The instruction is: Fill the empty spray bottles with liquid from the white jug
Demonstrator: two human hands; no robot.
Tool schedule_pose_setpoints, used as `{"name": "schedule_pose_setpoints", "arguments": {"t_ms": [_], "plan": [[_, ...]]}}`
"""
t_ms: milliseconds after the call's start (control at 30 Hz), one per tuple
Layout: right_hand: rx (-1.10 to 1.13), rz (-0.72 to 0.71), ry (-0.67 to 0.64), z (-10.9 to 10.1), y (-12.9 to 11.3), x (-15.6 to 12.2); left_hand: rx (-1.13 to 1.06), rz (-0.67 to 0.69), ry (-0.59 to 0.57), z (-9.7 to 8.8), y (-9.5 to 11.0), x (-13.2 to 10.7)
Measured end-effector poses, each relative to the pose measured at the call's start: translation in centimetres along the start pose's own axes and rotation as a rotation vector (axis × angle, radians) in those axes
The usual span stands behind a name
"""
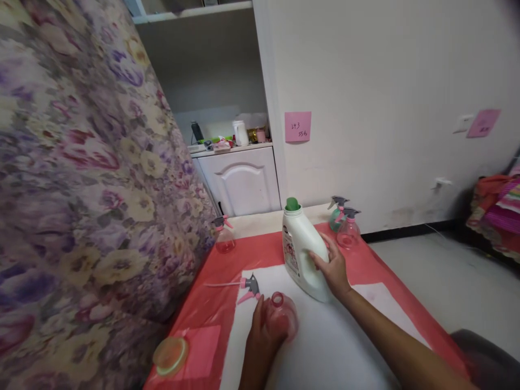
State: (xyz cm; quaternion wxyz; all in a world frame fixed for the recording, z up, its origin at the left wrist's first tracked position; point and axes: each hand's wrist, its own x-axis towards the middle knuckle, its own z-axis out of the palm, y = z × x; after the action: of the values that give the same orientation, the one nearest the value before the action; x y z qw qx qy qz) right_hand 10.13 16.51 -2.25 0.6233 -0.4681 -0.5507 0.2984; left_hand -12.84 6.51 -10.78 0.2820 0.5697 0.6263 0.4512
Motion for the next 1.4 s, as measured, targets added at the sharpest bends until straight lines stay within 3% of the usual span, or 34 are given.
{"name": "schedule_pose_setpoints", "arguments": {"t_ms": [167, 367, 500, 567, 667, 800, 933, 1100, 1267, 1400], "plan": [[-0.087, -0.028, -0.011, -0.3, 1.9, -1.7, 0.264, 0.143, -0.020, -0.4, -1.6, -0.7], [-0.126, -0.051, -0.035, -2.6, 2.6, -3.0, 0.495, 0.183, -0.038, -1.6, -3.3, -2.2], [-0.195, -0.135, 0.064, -4.6, 2.9, -6.2, 0.836, 0.324, -0.019, -1.4, -5.1, -3.1], [-0.202, -0.176, -0.001, -4.8, 2.6, -8.1, 0.930, 0.399, 0.008, -1.2, -5.6, -3.3], [-0.170, -0.115, -0.222, -3.1, 1.8, -10.4, 0.996, 0.457, 0.044, -1.1, -5.9, -3.3], [-0.111, 0.061, -0.468, 1.3, 1.6, -11.4, 0.992, 0.485, 0.074, -1.2, -5.6, -3.3], [-0.102, 0.151, -0.485, 4.7, 2.0, -11.2, 0.954, 0.480, 0.110, -1.1, -5.5, -3.5], [-0.044, 0.189, -0.471, 6.1, 2.3, -11.4, 0.932, 0.485, 0.136, -1.2, -5.6, -3.6], [-0.013, 0.147, -0.380, 4.8, 2.0, -12.2, 1.014, 0.508, 0.095, -1.5, -5.1, -3.5], [-0.027, 0.159, -0.378, 0.9, 1.5, -12.6, 1.078, 0.489, 0.035, -1.8, -4.2, -3.3]]}}
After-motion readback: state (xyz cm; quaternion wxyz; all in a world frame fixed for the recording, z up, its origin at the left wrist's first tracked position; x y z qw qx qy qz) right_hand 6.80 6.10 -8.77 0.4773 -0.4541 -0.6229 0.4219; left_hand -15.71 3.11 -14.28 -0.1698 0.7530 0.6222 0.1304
